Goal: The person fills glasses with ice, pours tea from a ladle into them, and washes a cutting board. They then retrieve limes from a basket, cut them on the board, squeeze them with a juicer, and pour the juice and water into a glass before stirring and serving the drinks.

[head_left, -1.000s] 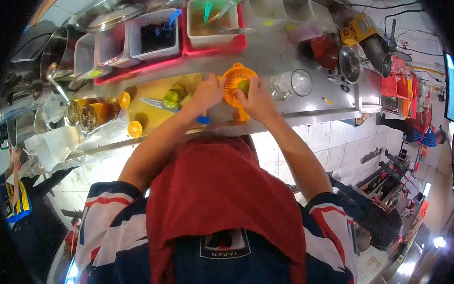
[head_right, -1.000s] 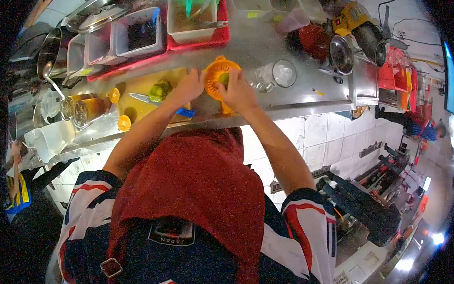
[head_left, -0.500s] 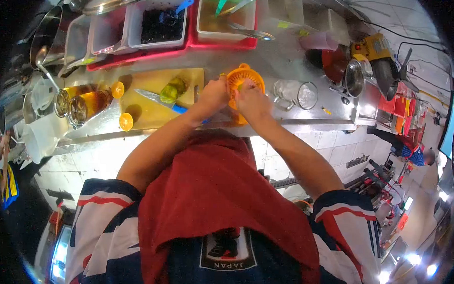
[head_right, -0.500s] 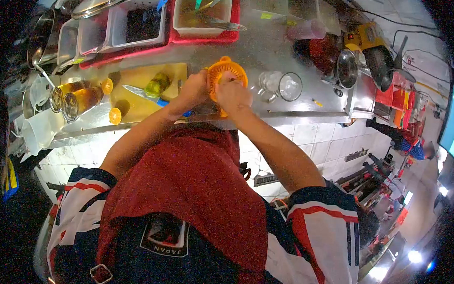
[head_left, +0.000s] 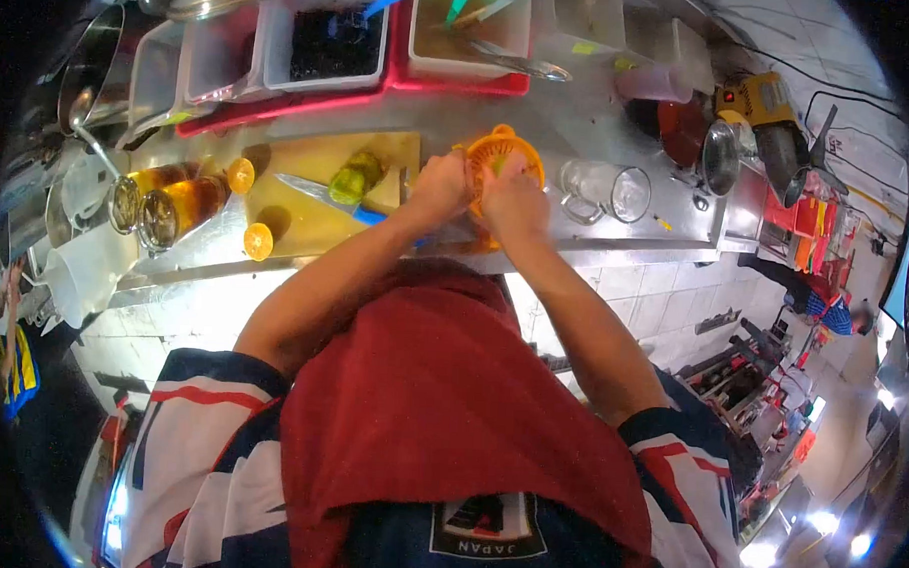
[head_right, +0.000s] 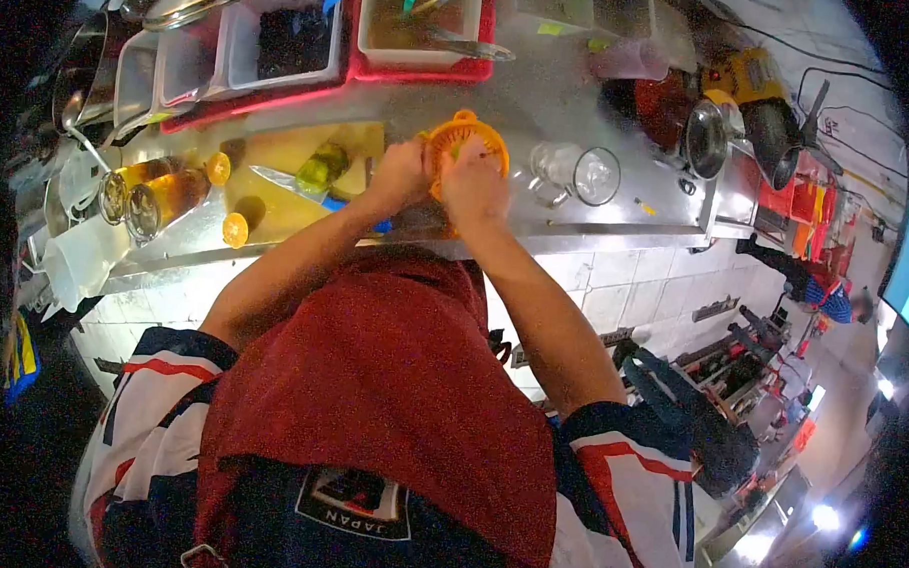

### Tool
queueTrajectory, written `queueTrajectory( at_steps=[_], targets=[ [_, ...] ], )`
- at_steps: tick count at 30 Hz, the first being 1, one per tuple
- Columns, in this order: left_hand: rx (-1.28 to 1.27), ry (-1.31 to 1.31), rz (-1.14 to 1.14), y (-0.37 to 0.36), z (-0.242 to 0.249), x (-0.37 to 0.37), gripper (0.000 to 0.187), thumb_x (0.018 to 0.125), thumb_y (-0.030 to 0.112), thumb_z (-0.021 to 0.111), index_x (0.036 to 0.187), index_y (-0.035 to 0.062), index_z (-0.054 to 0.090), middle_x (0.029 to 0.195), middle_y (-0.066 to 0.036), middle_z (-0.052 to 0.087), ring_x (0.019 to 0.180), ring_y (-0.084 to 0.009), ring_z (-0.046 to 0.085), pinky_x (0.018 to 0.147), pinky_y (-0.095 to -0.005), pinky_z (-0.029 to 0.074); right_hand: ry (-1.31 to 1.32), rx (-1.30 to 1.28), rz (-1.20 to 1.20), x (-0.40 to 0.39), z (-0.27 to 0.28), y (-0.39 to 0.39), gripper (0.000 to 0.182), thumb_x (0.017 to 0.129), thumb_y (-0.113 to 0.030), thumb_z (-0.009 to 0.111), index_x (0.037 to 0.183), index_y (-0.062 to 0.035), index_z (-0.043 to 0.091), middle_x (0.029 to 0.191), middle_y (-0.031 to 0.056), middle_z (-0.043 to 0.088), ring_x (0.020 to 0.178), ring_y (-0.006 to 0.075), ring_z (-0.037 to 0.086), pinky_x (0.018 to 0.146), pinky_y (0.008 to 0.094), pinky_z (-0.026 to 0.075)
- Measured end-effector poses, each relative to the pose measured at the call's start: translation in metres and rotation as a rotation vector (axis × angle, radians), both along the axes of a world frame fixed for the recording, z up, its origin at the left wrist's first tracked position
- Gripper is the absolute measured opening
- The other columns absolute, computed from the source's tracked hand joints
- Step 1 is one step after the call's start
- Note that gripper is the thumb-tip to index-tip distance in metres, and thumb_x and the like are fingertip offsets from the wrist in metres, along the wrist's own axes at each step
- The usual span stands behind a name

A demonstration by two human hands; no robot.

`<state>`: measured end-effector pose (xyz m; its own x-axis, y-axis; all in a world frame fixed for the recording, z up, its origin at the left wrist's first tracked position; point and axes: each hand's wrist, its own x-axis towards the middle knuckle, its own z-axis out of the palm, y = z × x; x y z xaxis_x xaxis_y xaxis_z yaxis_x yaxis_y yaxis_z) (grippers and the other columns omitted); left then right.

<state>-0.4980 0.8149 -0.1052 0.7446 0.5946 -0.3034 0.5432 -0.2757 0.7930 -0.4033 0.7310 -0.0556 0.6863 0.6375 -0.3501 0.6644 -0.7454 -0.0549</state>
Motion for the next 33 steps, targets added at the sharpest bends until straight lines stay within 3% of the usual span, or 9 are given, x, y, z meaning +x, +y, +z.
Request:
queueTrajectory(
  at_steps=[14,17,19,21,24,26,28,29,33],
  targets=[
    [-0.004,0.023,0.006,-0.003,0.011,-0.002,0.027,0.089,0.022,0.051,0.088,-0.0021,0.062,0.083,-0.029,0.063,0.081,-0.0475,0.061,0.072,-0.0539,0.049,0.16,-0.188,0.159,0.025,-0.01,-0.004,0.034,0.089,-0.03,0.048,0.109,-0.0024,0.052,0.099,0.0244,0.066,0.093,0.0408,0.065,0.08,0.0507,0.052],
    [0.116,-0.064,-0.058,0.007,0.015,0.0,0.029,0.09,0.024,0.051,0.087,-0.002,0.062,0.081,-0.028,0.064,0.076,-0.0445,0.063,0.068,-0.0524,0.051,0.176,0.041,-0.172,0.003,0.027,0.006,0.034,0.088,-0.027,0.05,0.11,-0.0016,0.055,0.102,0.0228,0.066,0.093,0.04,0.065,0.08,0.0503,0.052],
    [0.202,-0.095,-0.076,-0.006,0.003,0.0,0.031,0.091,0.027,0.05,0.087,-0.0016,0.061,0.08,-0.026,0.065,0.073,-0.0417,0.065,0.066,-0.0511,0.052,-0.095,0.104,0.031,-0.012,0.011,0.004,0.036,0.086,-0.025,0.051,0.114,-0.0017,0.055,0.101,0.0221,0.067,0.091,0.0399,0.066,0.078,0.0502,0.052],
    [-0.1,-0.068,0.002,-0.003,-0.025,-0.014,0.034,0.094,0.031,0.049,0.094,-0.0009,0.062,0.075,-0.02,0.066,0.072,-0.0307,0.068,0.065,-0.0465,0.053,0.134,-0.222,0.508,0.031,0.009,0.018,0.035,0.089,-0.029,0.048,0.108,-0.0014,0.057,0.097,0.0202,0.068,0.086,0.0395,0.066,0.074,0.0497,0.053],
    [-0.317,-0.201,0.213,0.027,0.075,-0.082,0.039,0.086,0.034,0.06,0.106,0.0008,0.058,0.082,-0.022,0.065,0.075,-0.0392,0.065,0.066,-0.0475,0.051,0.032,-0.059,0.624,0.034,0.014,0.011,0.032,0.09,-0.03,0.049,0.103,-0.0029,0.059,0.093,0.0194,0.068,0.082,0.0386,0.067,0.07,0.0483,0.054],
    [0.101,-0.073,0.339,0.054,0.114,-0.165,0.05,0.085,0.038,0.063,0.116,0.0005,0.053,0.088,-0.022,0.065,0.084,-0.0365,0.065,0.072,-0.0453,0.051,-0.071,0.13,-0.077,-0.004,0.049,0.004,0.026,0.089,-0.029,0.05,0.097,-0.0051,0.059,0.083,0.0216,0.067,0.073,0.0385,0.065,0.061,0.0476,0.052],
    [0.935,0.341,0.234,0.069,0.098,-0.236,0.059,0.077,0.036,0.072,0.122,0.0037,0.053,0.105,-0.024,0.061,0.101,-0.0374,0.058,0.087,-0.0437,0.046,-0.111,0.118,0.439,-0.036,0.058,0.014,0.029,0.09,-0.031,0.049,0.099,-0.0053,0.058,0.085,0.0222,0.065,0.07,0.0371,0.066,0.057,0.047,0.052],
    [1.029,0.609,0.232,0.057,0.103,-0.249,0.065,0.072,0.033,0.075,0.122,-0.0004,0.052,0.096,-0.019,0.064,0.095,-0.0346,0.06,0.082,-0.0436,0.049,0.023,0.09,0.508,-0.063,0.07,0.029,0.03,0.089,-0.033,0.051,0.101,-0.0054,0.056,0.088,0.0221,0.063,0.07,0.0367,0.066,0.057,0.0476,0.052],
    [0.497,0.441,0.124,0.073,0.04,-0.288,0.06,0.074,0.032,0.074,0.122,0.0021,0.054,0.095,-0.017,0.065,0.094,-0.0363,0.06,0.083,-0.044,0.049,0.34,0.239,0.481,-0.145,0.053,0.062,0.041,0.091,-0.04,0.049,0.114,-0.0061,0.051,0.101,0.0255,0.062,0.081,0.037,0.067,0.066,0.0493,0.054]
  ],
)
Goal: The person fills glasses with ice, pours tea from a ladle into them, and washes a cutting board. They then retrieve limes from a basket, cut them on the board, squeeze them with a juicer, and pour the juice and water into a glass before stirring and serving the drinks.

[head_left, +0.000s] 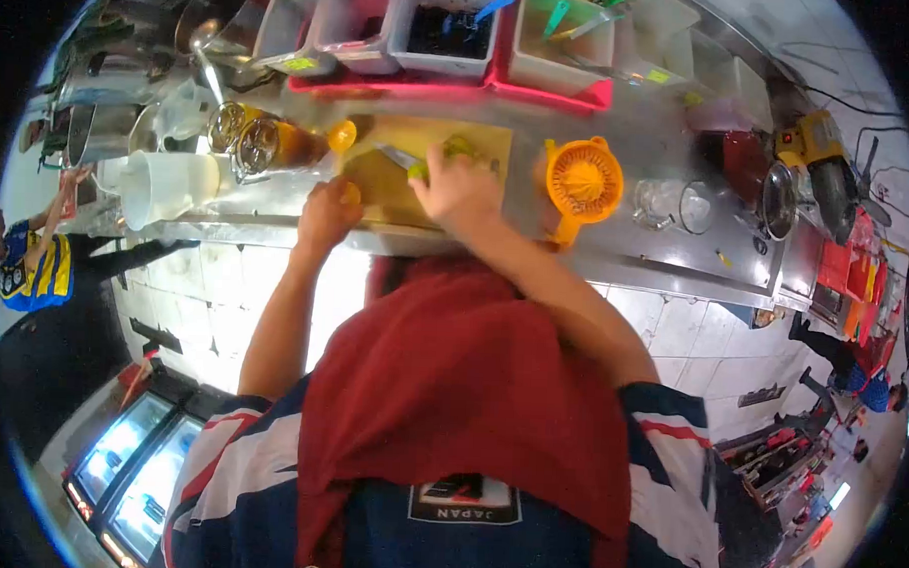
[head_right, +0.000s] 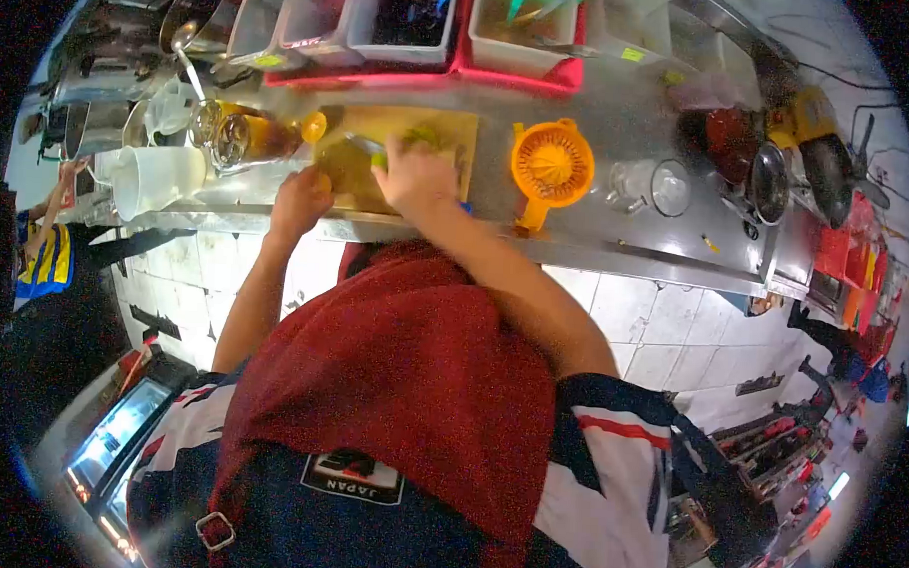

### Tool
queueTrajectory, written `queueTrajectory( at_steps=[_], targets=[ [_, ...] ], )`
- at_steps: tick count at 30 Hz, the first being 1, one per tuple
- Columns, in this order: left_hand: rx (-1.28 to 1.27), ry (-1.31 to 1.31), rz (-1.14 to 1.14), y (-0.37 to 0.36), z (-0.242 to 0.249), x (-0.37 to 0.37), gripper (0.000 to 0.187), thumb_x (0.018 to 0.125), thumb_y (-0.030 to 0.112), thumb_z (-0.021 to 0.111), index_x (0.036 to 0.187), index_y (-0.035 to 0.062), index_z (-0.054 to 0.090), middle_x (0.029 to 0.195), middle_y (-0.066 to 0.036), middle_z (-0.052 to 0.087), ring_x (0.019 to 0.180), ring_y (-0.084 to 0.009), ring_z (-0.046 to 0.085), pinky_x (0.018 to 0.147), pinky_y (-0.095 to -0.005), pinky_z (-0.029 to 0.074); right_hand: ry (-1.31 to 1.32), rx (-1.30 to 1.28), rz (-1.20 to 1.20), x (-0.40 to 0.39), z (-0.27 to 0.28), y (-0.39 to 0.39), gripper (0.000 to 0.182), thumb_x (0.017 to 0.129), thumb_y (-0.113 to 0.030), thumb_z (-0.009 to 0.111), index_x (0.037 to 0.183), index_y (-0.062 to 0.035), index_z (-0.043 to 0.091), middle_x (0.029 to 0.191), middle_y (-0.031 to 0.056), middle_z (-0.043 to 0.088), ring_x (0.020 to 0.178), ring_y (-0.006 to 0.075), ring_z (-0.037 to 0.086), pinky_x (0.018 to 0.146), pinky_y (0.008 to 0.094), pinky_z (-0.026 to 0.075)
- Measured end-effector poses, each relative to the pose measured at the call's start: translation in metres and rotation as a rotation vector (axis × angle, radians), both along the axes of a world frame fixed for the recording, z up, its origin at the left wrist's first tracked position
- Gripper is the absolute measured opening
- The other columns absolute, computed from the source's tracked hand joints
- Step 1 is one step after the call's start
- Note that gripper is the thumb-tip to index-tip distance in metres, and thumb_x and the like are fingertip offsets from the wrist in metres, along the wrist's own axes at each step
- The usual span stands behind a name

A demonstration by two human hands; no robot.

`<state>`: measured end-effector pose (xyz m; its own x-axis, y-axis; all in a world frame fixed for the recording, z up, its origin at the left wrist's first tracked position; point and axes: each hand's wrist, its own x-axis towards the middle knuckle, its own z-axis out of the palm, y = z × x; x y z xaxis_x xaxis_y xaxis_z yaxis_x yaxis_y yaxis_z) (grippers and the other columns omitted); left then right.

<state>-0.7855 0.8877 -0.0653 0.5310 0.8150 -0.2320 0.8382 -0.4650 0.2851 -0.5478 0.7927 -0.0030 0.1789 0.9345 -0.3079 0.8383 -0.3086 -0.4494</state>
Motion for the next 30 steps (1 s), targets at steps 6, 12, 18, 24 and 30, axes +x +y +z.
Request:
queueTrajectory(
  at_steps=[6,12,18,24,30],
  targets=[
    [-0.295,-0.652,-0.068,-0.035,0.084,0.108,0.049,0.076,0.023,0.07,0.12,0.0035,0.06,0.101,-0.021,0.066,0.1,-0.0316,0.064,0.088,-0.0363,0.05,0.816,0.342,-0.355,0.037,-0.008,-0.044,0.034,0.098,-0.035,0.045,0.117,-0.0082,0.052,0.093,0.0144,0.06,0.079,0.0212,0.064,0.059,0.0387,0.053],
    [-0.649,-0.96,-0.431,-0.07,0.052,0.246,0.058,0.079,0.021,0.074,0.13,0.0075,0.051,0.116,-0.016,0.063,0.113,-0.0267,0.059,0.096,-0.0349,0.045,1.351,0.275,-0.877,0.107,0.015,-0.115,0.029,0.102,-0.032,0.035,0.115,-0.0098,0.05,0.09,0.0054,0.058,0.074,0.0112,0.057,0.048,0.0229,0.047],
    [-0.448,-0.909,-0.571,-0.08,0.046,0.29,0.055,0.078,0.024,0.076,0.127,0.008,0.055,0.108,-0.018,0.065,0.103,-0.0282,0.064,0.088,-0.0391,0.049,0.789,0.303,-0.982,0.147,-0.011,-0.126,0.034,0.096,-0.031,0.049,0.121,-0.0079,0.042,0.086,0.0128,0.06,0.073,0.0188,0.062,0.049,0.0342,0.051],
    [-0.366,-0.346,-0.127,-0.066,0.0,0.283,0.04,0.085,0.027,0.064,0.118,0.0048,0.061,0.098,-0.024,0.066,0.092,-0.0428,0.062,0.078,-0.0472,0.051,-0.152,0.196,-0.42,0.158,-0.032,-0.109,0.049,0.088,-0.031,0.055,0.124,-0.0033,0.036,0.092,0.0273,0.06,0.079,0.0425,0.064,0.064,0.053,0.053],
    [-0.56,-0.553,-0.067,-0.07,-0.021,0.291,0.026,0.084,0.022,0.061,0.102,0.0032,0.067,0.088,-0.026,0.064,0.087,-0.0421,0.063,0.075,-0.0478,0.05,-0.265,-0.167,-0.298,0.162,-0.021,-0.09,0.046,0.092,-0.037,0.047,0.119,-0.0018,0.036,0.094,0.0289,0.058,0.077,0.0468,0.064,0.065,0.0517,0.054]
  ],
)
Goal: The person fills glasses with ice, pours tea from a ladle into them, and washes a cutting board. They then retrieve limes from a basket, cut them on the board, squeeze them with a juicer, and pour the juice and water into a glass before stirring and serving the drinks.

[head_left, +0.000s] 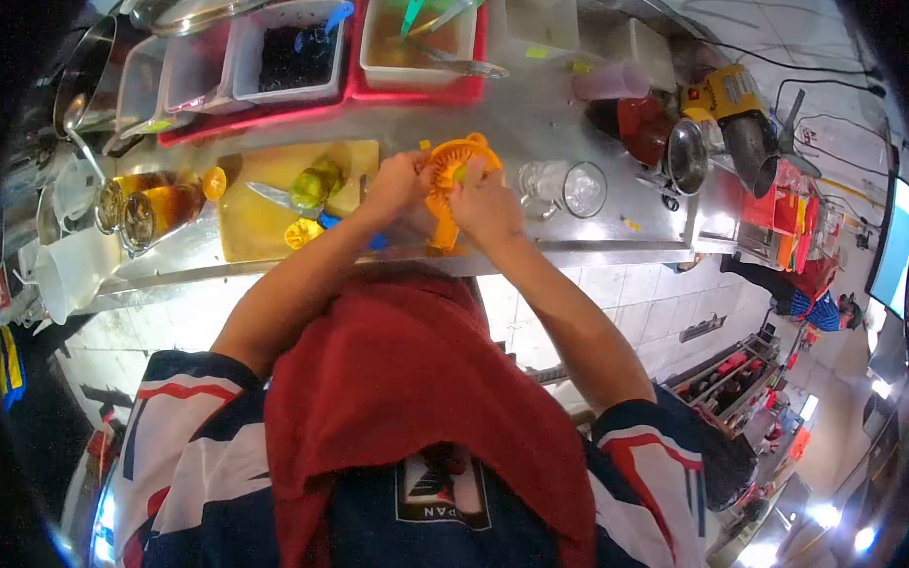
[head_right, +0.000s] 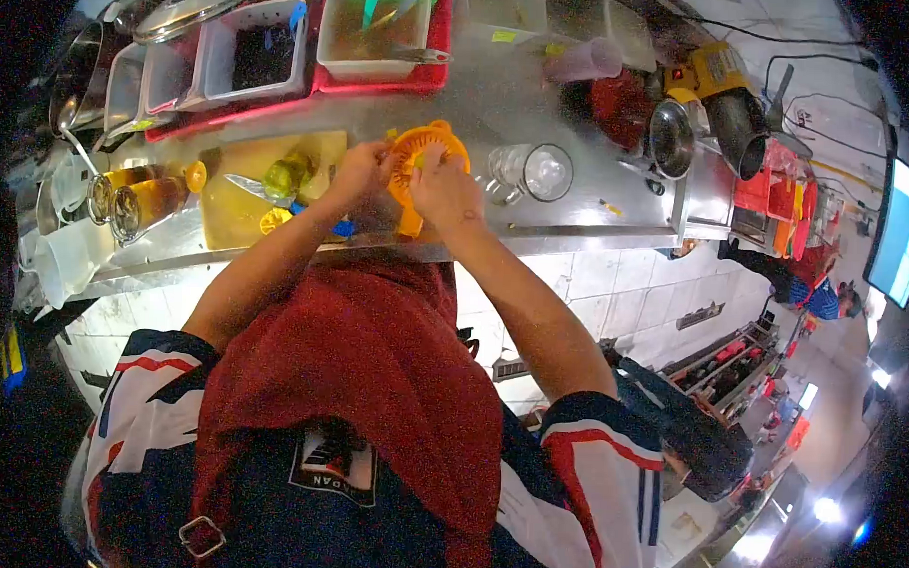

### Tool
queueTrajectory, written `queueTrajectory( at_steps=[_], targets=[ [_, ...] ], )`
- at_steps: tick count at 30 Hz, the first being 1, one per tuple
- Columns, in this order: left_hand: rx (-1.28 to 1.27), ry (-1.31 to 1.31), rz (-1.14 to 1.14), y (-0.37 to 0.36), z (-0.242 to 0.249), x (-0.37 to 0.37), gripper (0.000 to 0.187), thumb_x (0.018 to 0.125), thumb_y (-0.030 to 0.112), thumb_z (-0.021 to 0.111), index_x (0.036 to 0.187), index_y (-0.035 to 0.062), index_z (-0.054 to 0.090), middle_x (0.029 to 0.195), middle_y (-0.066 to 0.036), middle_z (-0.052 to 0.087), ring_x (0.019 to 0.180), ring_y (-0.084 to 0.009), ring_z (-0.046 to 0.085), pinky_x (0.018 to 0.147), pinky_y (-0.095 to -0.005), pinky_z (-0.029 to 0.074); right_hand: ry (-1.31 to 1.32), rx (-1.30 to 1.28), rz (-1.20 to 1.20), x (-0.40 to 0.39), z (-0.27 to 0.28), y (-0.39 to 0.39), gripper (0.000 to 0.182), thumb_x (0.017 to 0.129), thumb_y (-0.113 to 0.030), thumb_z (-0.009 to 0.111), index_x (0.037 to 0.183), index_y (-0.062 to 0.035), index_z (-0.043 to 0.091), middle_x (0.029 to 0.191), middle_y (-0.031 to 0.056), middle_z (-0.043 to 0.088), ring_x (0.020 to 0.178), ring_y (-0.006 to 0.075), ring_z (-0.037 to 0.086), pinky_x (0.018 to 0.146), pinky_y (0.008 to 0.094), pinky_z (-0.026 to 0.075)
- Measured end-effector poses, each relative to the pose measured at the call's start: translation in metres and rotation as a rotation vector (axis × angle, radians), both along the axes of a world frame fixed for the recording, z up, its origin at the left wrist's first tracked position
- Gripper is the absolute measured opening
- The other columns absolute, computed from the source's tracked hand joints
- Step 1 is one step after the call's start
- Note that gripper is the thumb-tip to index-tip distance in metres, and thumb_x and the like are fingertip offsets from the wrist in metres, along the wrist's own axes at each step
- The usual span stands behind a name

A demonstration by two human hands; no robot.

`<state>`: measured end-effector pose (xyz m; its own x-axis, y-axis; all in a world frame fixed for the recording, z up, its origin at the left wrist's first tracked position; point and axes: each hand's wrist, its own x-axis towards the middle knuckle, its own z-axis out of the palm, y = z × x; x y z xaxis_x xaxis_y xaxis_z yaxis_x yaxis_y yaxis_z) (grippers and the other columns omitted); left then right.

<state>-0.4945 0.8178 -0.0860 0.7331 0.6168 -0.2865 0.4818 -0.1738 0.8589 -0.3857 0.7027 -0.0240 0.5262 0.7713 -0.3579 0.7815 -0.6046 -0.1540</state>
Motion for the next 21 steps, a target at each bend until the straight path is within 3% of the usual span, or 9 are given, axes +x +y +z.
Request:
queueTrajectory(
  at_steps=[7,9,15,19,21],
  targets=[
    [0.034,-0.013,0.102,-0.008,-0.009,0.003,0.019,0.083,0.016,0.059,0.096,0.0059,0.067,0.081,-0.023,0.064,0.078,-0.0421,0.062,0.068,-0.0449,0.051,0.155,-0.103,0.108,0.009,-0.002,0.007,0.038,0.093,-0.034,0.046,0.11,-0.0011,0.037,0.085,0.0295,0.063,0.075,0.0438,0.064,0.067,0.0553,0.052],
    [0.059,-0.002,0.124,-0.009,-0.005,0.005,0.018,0.082,0.017,0.057,0.092,0.0064,0.067,0.086,-0.024,0.064,0.083,-0.0435,0.061,0.073,-0.0514,0.049,0.155,-0.149,0.048,0.005,0.002,0.01,0.038,0.093,-0.033,0.047,0.107,0.0006,0.036,0.08,0.0292,0.064,0.078,0.0442,0.065,0.067,0.0565,0.051],
    [0.019,-0.059,0.14,-0.011,-0.018,0.007,0.018,0.082,0.016,0.052,0.089,0.0058,0.066,0.083,-0.023,0.064,0.083,-0.0439,0.061,0.074,-0.0527,0.049,0.099,-0.246,-0.018,-0.002,0.003,0.027,0.04,0.094,-0.035,0.046,0.107,0.0015,0.037,0.084,0.0304,0.064,0.079,0.0469,0.064,0.069,0.0556,0.052],
    [-0.043,-0.067,0.156,-0.01,-0.006,0.004,0.024,0.082,0.018,0.055,0.099,0.0057,0.067,0.086,-0.024,0.063,0.083,-0.0427,0.061,0.071,-0.048,0.05,0.042,-0.226,-0.048,-0.005,-0.013,0.034,0.04,0.095,-0.037,0.044,0.109,0.0005,0.038,0.084,0.0308,0.063,0.078,0.0481,0.063,0.07,0.0555,0.052],
    [0.025,-0.056,0.161,-0.012,-0.015,0.006,0.025,0.082,0.018,0.055,0.101,0.0064,0.067,0.087,-0.024,0.064,0.084,-0.0426,0.062,0.073,-0.0487,0.05,-0.039,-0.163,-0.033,-0.002,-0.023,0.034,0.043,0.094,-0.039,0.046,0.113,-0.001,0.038,0.091,0.0279,0.064,0.084,0.0441,0.065,0.071,0.0544,0.052]
  ],
)
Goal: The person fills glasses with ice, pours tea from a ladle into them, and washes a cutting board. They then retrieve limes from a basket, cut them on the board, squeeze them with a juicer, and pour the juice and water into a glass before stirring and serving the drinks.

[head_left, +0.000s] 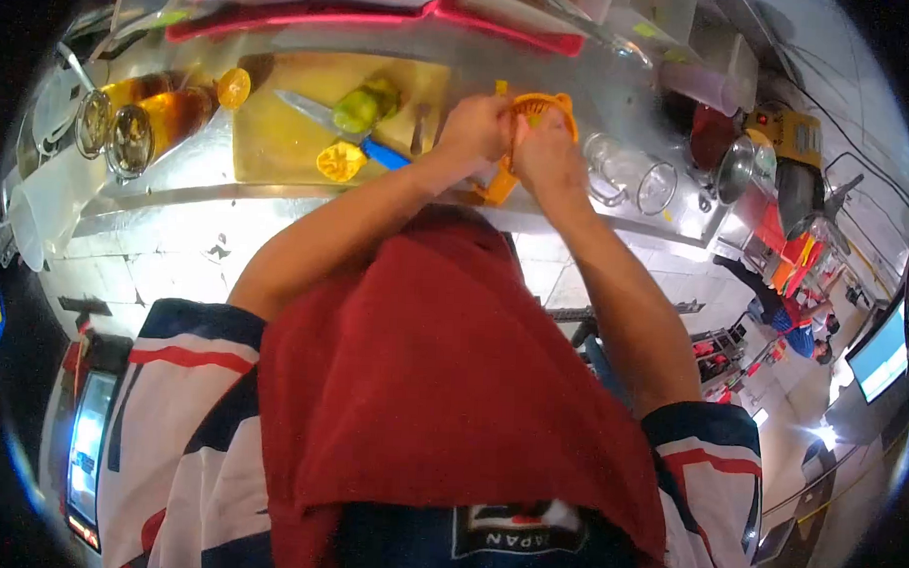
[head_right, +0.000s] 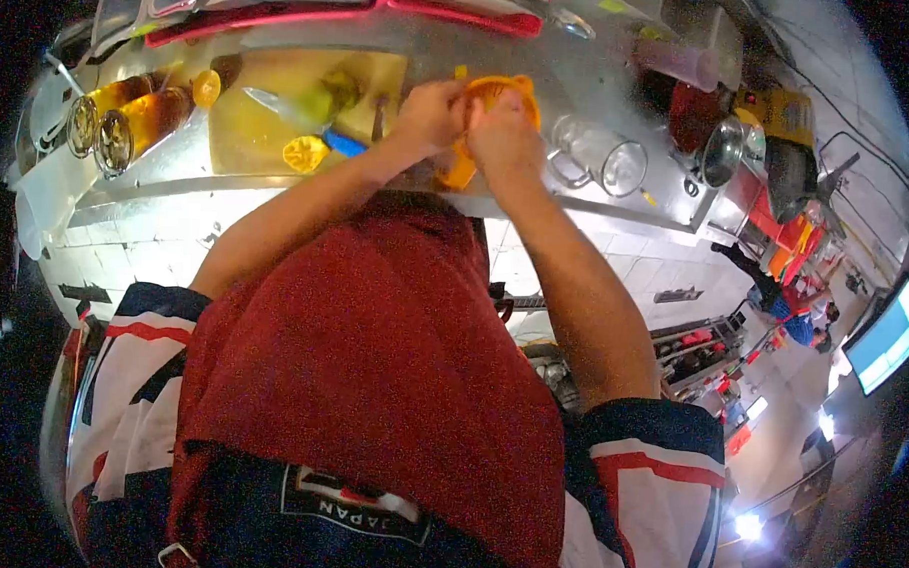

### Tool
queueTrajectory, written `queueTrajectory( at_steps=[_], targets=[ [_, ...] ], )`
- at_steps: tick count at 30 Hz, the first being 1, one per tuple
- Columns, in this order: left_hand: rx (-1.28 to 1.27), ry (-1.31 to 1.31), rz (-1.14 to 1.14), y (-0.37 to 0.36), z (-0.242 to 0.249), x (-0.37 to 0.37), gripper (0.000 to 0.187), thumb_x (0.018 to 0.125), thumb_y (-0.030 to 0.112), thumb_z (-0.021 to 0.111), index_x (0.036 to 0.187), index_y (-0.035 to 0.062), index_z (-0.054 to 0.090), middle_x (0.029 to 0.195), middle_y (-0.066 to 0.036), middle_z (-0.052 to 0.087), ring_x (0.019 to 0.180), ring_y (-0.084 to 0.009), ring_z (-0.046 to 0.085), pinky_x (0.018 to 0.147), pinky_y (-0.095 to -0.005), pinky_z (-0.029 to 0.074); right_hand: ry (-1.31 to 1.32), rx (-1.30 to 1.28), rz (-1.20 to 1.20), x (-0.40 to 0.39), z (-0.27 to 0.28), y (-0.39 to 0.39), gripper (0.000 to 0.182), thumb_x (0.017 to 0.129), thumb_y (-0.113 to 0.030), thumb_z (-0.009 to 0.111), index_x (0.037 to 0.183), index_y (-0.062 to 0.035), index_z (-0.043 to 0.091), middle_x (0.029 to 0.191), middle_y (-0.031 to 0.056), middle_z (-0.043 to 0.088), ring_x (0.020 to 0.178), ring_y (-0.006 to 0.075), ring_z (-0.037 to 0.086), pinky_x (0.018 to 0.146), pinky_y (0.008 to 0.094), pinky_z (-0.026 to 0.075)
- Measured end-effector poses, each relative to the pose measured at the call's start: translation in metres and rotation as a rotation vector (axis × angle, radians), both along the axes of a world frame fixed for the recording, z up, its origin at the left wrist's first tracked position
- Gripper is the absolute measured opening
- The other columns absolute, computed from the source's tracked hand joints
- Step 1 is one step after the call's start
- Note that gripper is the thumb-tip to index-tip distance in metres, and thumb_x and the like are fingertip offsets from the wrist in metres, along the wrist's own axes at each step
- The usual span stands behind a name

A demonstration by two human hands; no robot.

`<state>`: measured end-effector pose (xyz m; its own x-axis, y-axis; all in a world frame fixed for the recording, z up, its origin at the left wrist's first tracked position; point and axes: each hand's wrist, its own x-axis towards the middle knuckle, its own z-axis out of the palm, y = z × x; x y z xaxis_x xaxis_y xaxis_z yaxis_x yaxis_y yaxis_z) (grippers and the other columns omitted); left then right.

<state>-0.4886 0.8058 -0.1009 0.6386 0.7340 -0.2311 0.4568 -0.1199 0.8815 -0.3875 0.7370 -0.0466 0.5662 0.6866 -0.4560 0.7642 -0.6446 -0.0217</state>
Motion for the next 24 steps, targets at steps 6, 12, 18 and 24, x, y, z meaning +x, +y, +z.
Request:
queueTrajectory(
  at_steps=[6,12,18,24],
  targets=[
    [-0.089,-0.04,-0.008,0.004,0.008,-0.002,0.028,0.083,0.02,0.053,0.103,0.0071,0.067,0.09,-0.023,0.065,0.087,-0.042,0.063,0.077,-0.0479,0.051,0.041,0.002,-0.073,-0.016,0.012,-0.018,0.04,0.094,-0.036,0.044,0.111,-0.0011,0.047,0.092,0.0269,0.065,0.085,0.043,0.065,0.073,0.0522,0.053],
    [-0.1,0.03,-0.096,0.007,0.002,0.003,0.033,0.078,0.023,0.056,0.107,0.0117,0.068,0.092,-0.022,0.066,0.086,-0.0399,0.064,0.076,-0.0469,0.052,0.033,0.022,-0.196,-0.013,0.018,-0.005,0.038,0.092,-0.031,0.046,0.119,-0.0027,0.046,0.095,0.0255,0.065,0.089,0.0414,0.065,0.078,0.0511,0.052],
    [-0.031,0.118,-0.263,0.005,0.011,-0.002,0.033,0.086,0.027,0.053,0.111,0.0123,0.067,0.096,-0.021,0.067,0.089,-0.0414,0.064,0.079,-0.0477,0.051,-0.029,-0.052,0.023,-0.017,0.015,-0.006,0.035,0.092,-0.029,0.046,0.114,-0.0024,0.05,0.101,0.0243,0.065,0.09,0.0393,0.066,0.074,0.0505,0.053],
    [-0.011,0.184,-0.337,0.018,0.003,0.009,0.041,0.086,0.038,0.053,0.114,0.0109,0.064,0.102,-0.02,0.067,0.094,-0.0376,0.065,0.083,-0.045,0.051,-0.067,0.14,-0.285,-0.025,0.009,-0.006,0.029,0.091,-0.027,0.048,0.102,-0.007,0.065,0.105,0.0177,0.066,0.095,0.0354,0.066,0.076,0.047,0.053]
  ],
)
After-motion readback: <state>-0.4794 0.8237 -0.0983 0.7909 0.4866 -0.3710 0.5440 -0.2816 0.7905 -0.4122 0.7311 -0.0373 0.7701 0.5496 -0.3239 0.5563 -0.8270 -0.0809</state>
